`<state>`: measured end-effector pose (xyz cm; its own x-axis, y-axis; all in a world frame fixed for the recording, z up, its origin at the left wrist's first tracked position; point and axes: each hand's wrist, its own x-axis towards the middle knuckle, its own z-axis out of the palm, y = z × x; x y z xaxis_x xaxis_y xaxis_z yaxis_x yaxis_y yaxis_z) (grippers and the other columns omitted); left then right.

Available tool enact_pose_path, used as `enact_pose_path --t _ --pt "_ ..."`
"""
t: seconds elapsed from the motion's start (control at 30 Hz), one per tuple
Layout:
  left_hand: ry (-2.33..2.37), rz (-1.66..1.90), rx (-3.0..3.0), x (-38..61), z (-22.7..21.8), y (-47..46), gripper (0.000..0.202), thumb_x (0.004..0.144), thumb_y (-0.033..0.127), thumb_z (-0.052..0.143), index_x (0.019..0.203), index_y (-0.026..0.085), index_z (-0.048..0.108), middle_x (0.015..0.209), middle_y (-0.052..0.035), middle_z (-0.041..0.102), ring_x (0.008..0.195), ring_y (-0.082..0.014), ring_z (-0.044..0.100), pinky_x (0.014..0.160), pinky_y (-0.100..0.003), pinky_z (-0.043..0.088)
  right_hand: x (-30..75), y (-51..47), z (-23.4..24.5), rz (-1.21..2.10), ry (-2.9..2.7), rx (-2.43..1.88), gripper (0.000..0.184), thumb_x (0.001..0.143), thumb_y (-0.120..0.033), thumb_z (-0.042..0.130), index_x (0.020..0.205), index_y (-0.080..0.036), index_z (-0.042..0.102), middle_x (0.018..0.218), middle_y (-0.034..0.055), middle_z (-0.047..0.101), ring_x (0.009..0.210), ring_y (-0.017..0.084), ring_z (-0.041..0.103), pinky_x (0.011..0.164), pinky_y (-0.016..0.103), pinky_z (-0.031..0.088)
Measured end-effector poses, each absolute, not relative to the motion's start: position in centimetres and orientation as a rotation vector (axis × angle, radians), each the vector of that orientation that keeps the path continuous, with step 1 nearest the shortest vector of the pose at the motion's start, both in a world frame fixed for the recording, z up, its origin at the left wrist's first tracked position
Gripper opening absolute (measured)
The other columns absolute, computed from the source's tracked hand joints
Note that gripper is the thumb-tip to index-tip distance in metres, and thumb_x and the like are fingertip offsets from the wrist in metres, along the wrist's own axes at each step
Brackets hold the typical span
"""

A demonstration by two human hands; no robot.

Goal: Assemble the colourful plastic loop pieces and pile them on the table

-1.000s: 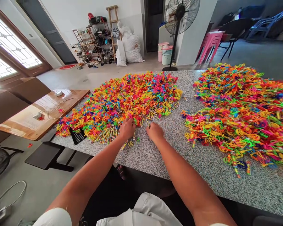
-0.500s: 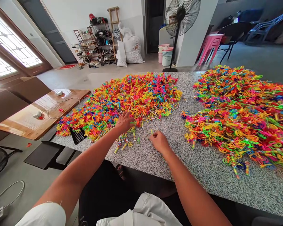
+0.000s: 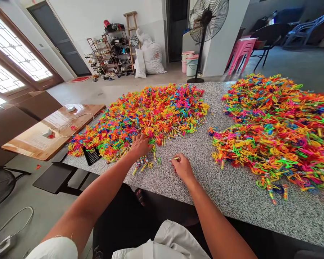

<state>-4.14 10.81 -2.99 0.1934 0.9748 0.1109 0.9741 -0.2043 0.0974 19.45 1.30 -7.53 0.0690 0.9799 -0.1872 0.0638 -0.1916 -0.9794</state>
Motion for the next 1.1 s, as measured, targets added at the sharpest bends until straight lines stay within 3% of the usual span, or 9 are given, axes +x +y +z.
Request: enact_pose_path --t 0.2,0.3,0.4,0.47,0.53,0.6,0.67,0.9,1.1 --pt "1.980 0.135 2.395 -3.1 -3.4 11.1 0.031 0.088 0.032 0.061 0.112 0.018 0.074 0.143 -0.0198 0.054 0.145 -0.0430 0.032 0.121 -0.064 0.014 19.3 1.2 -7.4 1.259 -1.124 -1.426 0.014 0.074 -0.031 0.066 0.084 -0.024 0.060 0.061 -0.0048 0.062 0.042 0.013 0.052 0.042 0.027 0.043" --pt "1.930 0.110 2.448 -3.3 -2.9 11.3 0.024 0.086 0.022 0.060 0.104 0.018 0.076 0.135 -0.0183 0.060 0.141 -0.0403 0.039 0.122 -0.062 0.014 19.3 1.0 -7.2 1.287 -1.084 -1.394 0.017 0.074 -0.034 0.069 0.086 -0.023 0.063 0.064 -0.0042 0.062 0.043 0.013 0.051 0.042 0.027 0.044" --pt "1.858 0.365 2.441 -3.8 -2.0 11.1 0.022 0.087 0.018 0.057 0.100 0.021 0.075 0.125 -0.0144 0.067 0.131 -0.0343 0.051 0.121 -0.056 0.021 19.2 0.6 -6.6 1.337 -0.964 -1.318 0.022 0.073 -0.038 0.072 0.087 -0.022 0.065 0.065 -0.0030 0.064 0.044 0.012 0.050 0.041 0.026 0.044" --pt "1.790 0.613 2.262 -3.8 -1.4 10.5 0.019 0.090 0.023 0.056 0.099 0.021 0.073 0.110 -0.0120 0.071 0.115 -0.0295 0.062 0.112 -0.048 0.038 19.1 0.3 -5.9 1.401 -0.844 -1.217 0.026 0.072 -0.040 0.075 0.087 -0.021 0.065 0.069 -0.0018 0.066 0.046 0.011 0.050 0.042 0.026 0.045" --pt "1.666 0.776 1.956 -3.3 -1.0 9.3 0.016 0.091 0.031 0.058 0.096 0.020 0.070 0.088 -0.0077 0.072 0.089 -0.0237 0.068 0.090 -0.038 0.051 18.7 -0.1 -5.0 1.474 -0.736 -1.090 0.029 0.070 -0.041 0.078 0.087 -0.021 0.065 0.073 -0.0009 0.068 0.049 0.011 0.050 0.043 0.025 0.046" --pt "1.512 0.835 1.693 -2.4 -0.9 7.7 0.017 0.090 0.037 0.061 0.092 0.020 0.066 0.071 -0.0024 0.067 0.067 -0.0179 0.065 0.071 -0.029 0.050 18.2 -0.4 -4.1 1.529 -0.678 -0.978 0.031 0.071 -0.040 0.080 0.090 -0.022 0.065 0.076 -0.0005 0.069 0.051 0.010 0.052 0.045 0.025 0.047" --pt "1.363 0.851 1.579 -1.3 -1.0 5.9 0.019 0.089 0.039 0.063 0.089 0.020 0.064 0.063 0.0008 0.062 0.057 -0.0145 0.060 0.062 -0.025 0.047 17.6 -0.6 -3.4 1.554 -0.668 -0.905 0.030 0.073 -0.039 0.080 0.093 -0.022 0.065 0.079 -0.0004 0.070 0.054 0.011 0.053 0.046 0.024 0.047" --pt "0.880 0.898 1.103 1.8 -2.1 1.5 0.033 0.088 0.048 0.062 0.090 0.015 0.064 0.084 -0.0042 0.063 0.072 -0.0151 0.059 0.062 -0.027 0.051 16.4 -1.1 -3.2 1.499 -0.660 -0.914 0.032 0.071 -0.041 0.082 0.091 -0.022 0.065 0.076 -0.0010 0.070 0.054 0.011 0.054 0.046 0.024 0.046" --pt "0.716 0.877 0.688 1.9 -2.3 1.0 0.030 0.086 0.042 0.069 0.090 0.012 0.066 0.081 -0.0058 0.064 0.068 -0.0138 0.060 0.056 -0.024 0.045 16.7 -1.7 -3.4 1.521 -0.672 -0.903 0.029 0.072 -0.039 0.082 0.090 -0.022 0.067 0.077 -0.0003 0.071 0.055 0.012 0.055 0.047 0.024 0.046"
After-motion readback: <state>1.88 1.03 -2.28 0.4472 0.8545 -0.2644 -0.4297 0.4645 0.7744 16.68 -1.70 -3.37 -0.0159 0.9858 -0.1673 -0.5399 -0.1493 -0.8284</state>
